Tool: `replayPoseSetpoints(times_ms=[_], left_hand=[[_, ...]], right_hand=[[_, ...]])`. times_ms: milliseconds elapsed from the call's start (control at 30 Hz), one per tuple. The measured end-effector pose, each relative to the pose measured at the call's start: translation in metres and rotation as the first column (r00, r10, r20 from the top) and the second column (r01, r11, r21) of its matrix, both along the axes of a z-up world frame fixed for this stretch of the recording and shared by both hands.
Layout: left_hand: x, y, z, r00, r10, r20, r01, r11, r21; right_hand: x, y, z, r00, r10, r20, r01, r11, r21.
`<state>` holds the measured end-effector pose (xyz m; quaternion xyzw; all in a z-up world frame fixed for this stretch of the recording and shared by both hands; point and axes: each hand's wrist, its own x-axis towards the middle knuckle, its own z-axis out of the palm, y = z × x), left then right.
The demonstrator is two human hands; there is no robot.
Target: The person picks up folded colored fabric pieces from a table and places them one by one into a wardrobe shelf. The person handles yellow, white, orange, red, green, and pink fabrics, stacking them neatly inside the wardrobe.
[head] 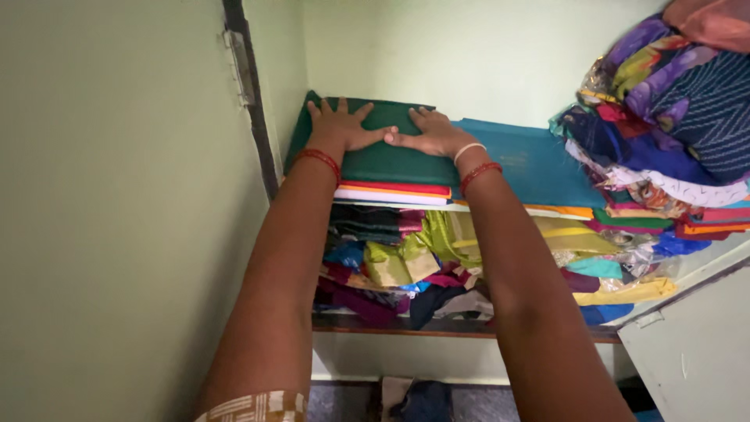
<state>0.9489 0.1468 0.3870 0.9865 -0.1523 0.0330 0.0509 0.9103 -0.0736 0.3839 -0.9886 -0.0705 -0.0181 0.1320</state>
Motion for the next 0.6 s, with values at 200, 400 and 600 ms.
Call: replayPoseSetpoints(times_ms=[200, 400, 600], left_hand=[[-0.001, 0.000, -0.009, 1.000, -0.003, 0.024, 0.004, 1.000, -0.020], [-0.003, 0.001, -0.007, 0.999, -0.019, 0.033, 0.019, 1.000, -0.020], [-0.004, 0.002, -0.009, 0.998, -0.031, 0.052, 0.034, 0.997, -0.064]], right_hand=[[-0.018, 0.012, -0.001, 0.996, -0.085, 0.018, 0.085, 0.996, -0.005], [-0.052, 0.029, -0.003, 0.992, -0.059, 0.114, 0.066, 0.996, -0.061], [-0.110, 0.048, -0.010, 0.959, -0.071, 0.276, 0.092, 0.994, -0.061]])
